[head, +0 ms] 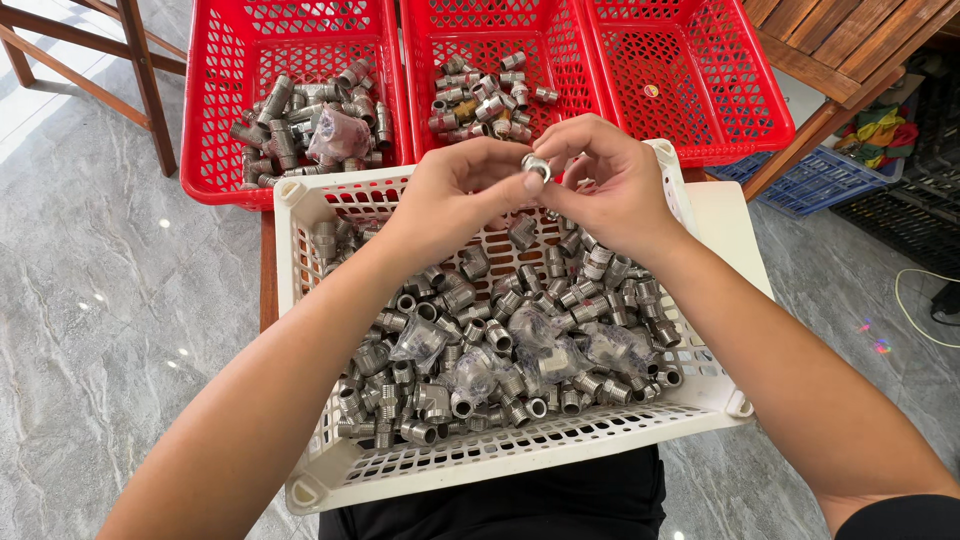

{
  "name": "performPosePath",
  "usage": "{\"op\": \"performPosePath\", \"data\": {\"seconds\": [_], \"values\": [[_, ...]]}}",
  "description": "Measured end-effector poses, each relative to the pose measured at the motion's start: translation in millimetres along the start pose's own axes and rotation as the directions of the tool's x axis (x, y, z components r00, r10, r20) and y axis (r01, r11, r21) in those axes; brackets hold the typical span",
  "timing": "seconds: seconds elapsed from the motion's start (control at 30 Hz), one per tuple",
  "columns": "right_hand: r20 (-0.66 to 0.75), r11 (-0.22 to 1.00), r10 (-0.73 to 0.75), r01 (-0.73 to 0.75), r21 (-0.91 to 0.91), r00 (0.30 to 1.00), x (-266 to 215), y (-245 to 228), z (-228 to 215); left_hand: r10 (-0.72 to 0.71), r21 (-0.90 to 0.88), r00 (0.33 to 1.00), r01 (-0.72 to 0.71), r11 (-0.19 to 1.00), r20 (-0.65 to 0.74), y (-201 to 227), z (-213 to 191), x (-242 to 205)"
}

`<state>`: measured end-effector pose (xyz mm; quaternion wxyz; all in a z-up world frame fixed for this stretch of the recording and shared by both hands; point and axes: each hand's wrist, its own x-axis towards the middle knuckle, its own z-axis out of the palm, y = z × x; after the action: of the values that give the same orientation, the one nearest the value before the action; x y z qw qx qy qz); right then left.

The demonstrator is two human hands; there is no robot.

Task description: The person picks up metal pipe fittings from a large white basket, holds them with both hands, and returns them to the basket one at a time.

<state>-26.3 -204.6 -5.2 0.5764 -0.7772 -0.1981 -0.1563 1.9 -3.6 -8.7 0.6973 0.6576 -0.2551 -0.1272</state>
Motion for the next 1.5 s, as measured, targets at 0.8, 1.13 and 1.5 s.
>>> {"op": "performPosePath", "data": {"seconds": [0.8,1.13,1.5], "values": [[0.01,0.999,-0.046,0.046,0.011,0.999,0.8,1.3,-3.2,-0.004,-0.072,1.0,0.005,0.997,0.027,-9.7,3.6,1.2],[0.138,0.951,0.193,-0.219,0.216,0.971,-6.0,16.6,-3.7,0.224,0.145,0.969,-0.208,0.967,-0.107,-7.4,-2.9,3.7],[-0.007,0.999,-0.041,0.04,-0.029,0.999,1.4,4.0,-1.7,0.067,0.026,0.996,-0.065,0.998,-0.066,-2.3,3.7,-2.2]]}}
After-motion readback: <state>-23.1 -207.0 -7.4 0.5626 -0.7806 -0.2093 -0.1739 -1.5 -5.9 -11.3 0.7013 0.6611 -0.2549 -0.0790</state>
